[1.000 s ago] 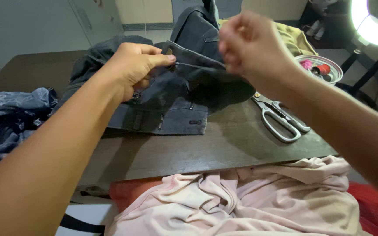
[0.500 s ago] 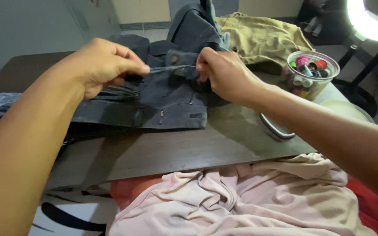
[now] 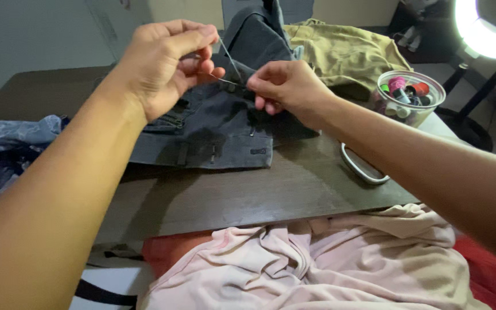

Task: The person sews a button onto the waistband of a pair of dark pants using a needle and thread. They push the needle through the fabric and button, pull the thread taut repeatedly, and reposition the pants on the table while stitching.

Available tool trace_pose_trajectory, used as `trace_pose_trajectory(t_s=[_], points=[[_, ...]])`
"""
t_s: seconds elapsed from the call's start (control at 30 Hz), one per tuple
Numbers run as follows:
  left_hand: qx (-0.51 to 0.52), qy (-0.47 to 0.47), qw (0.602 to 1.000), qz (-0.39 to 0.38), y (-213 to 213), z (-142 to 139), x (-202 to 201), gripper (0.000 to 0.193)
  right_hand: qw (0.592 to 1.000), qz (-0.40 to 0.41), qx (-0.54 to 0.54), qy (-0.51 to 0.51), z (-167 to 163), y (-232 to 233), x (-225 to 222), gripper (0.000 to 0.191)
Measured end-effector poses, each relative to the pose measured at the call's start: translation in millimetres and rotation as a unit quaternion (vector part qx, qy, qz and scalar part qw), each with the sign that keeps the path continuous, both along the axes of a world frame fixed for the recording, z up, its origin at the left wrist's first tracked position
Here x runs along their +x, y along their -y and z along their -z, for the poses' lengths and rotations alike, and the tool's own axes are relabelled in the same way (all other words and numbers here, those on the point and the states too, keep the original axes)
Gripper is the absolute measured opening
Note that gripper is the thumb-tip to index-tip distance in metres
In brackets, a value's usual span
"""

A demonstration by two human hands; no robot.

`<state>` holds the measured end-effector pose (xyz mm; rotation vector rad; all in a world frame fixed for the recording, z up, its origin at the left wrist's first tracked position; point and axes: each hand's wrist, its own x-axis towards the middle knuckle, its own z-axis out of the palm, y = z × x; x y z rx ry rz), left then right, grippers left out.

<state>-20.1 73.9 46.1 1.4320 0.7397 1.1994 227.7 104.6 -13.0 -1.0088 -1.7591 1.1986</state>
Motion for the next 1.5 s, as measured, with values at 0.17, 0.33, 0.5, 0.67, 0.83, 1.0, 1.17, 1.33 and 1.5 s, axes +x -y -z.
trace_pose_trajectory(t_s=[0.17, 0.33, 0.5, 0.67, 0.83, 1.0, 1.17, 1.33, 1.5], points=[[-0.045, -0.042, 0.997, -0.041, -2, 14, 6, 0.013, 0.997, -0.047, -0.024, 0.050, -12, 7, 7, 0.037], [-0.074, -0.068, 0.994, -0.048, -5, 26, 15, 0.014, 0.990, -0.129, -0.033, 0.046, -17, 13, 16, 0.037], [-0.059, -0.025, 0.998, -0.027, -4, 27, 15, 0.015, 0.993, -0.108, 0.002, 0.053, -10, 11, 17, 0.024], [-0.061, 0.111, 0.992, 0.012, 8, 23, 2, 0.013, 0.996, -0.074, 0.016, 0.054, -5, 9, 12, 0.017], [-0.081, 0.067, 0.994, -0.012, 17, 20, 4, 0.014, 0.997, -0.022, -0.071, 0.017, -12, 14, 3, 0.016], [-0.042, -0.058, 0.997, -0.029, 23, 16, 13, 0.015, 0.997, -0.010, -0.073, 0.028, -15, 16, 0, 0.016], [-0.016, -0.141, 0.990, -0.017, 29, 14, 17, 0.018, 0.991, -0.050, -0.110, -0.049, -11, 8, 7, 0.014], [0.004, -0.167, 0.986, -0.007, 29, 17, 16, 0.020, 0.988, -0.035, -0.127, -0.078, -10, 4, 9, 0.015], [-0.025, -0.220, 0.975, -0.006, 25, 27, 16, 0.020, 0.980, -0.060, -0.121, -0.144, -13, 7, 11, 0.017]])
